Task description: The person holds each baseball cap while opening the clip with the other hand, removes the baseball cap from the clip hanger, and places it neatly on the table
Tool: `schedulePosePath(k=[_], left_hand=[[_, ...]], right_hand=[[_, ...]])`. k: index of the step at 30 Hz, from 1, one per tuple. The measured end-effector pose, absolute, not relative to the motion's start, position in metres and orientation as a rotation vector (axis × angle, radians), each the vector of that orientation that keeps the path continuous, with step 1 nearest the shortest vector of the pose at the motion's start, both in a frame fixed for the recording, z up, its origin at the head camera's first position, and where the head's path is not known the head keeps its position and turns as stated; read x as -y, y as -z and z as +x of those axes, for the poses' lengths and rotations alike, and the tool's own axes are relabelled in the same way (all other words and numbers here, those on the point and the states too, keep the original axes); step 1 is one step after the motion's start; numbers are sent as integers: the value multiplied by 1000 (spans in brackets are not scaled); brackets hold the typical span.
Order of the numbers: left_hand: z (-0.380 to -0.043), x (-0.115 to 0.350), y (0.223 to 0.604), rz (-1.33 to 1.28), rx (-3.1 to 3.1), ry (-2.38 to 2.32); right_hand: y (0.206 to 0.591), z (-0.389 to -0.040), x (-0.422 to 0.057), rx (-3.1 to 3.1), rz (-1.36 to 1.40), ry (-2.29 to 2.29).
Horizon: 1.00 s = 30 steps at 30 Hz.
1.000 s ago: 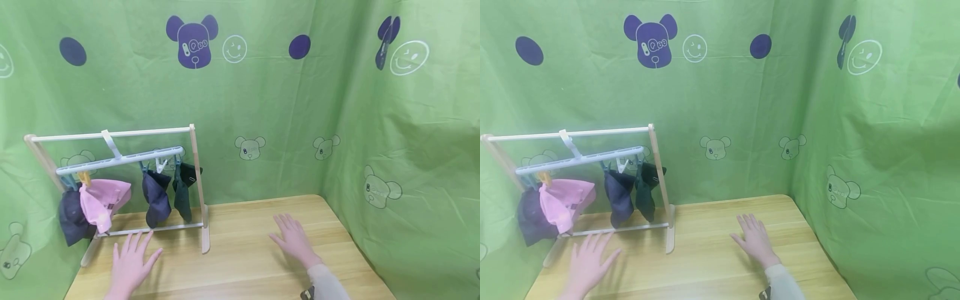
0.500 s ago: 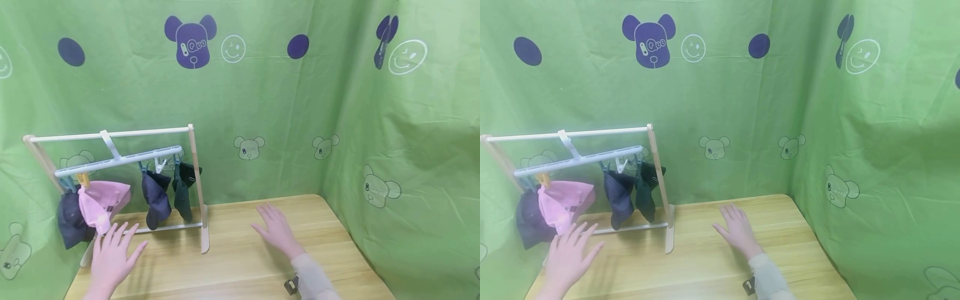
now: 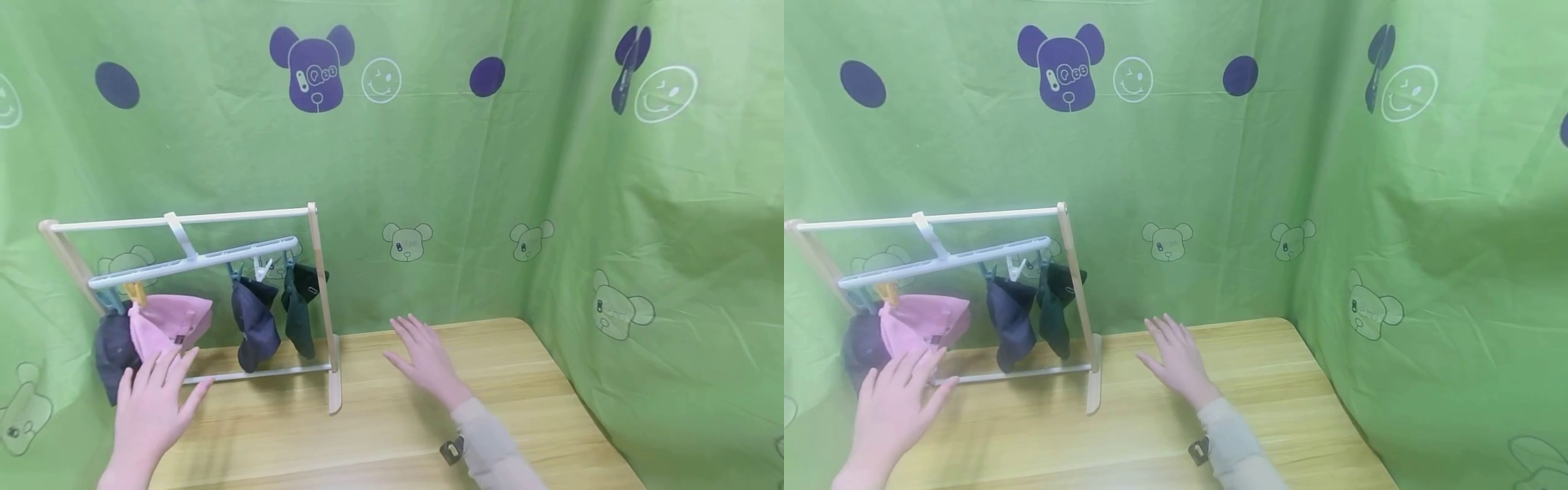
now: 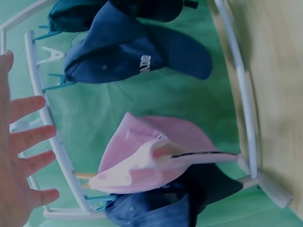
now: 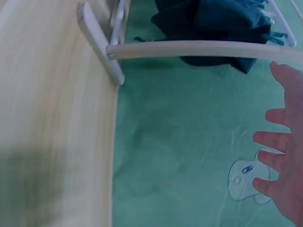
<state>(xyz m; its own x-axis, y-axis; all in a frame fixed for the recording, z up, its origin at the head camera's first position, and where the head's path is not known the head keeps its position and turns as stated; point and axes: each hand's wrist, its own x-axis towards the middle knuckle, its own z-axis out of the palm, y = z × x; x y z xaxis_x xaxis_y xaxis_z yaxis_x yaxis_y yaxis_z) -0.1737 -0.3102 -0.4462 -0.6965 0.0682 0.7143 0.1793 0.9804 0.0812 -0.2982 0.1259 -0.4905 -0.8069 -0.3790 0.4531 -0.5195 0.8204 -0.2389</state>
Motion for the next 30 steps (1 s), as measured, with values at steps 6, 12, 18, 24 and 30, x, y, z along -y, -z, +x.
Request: schedulePosePath(k=[6, 12, 18, 24, 30], left_hand=[[-176, 318, 431, -168, 2304, 188], [-179, 327, 417, -106, 2375, 210], [-181, 333, 403, -82, 2428, 210], [-187, 338, 393, -92, 2376, 222], [-191, 347, 381, -57, 2386, 236]], right_hand=[[471, -300, -108, 2568, 739, -478], [454, -305, -90, 2515, 804, -474], [439, -307, -76, 2467, 849, -504], [424, -308, -62, 2428, 882, -510], [410, -312, -45, 2391, 926, -467]])
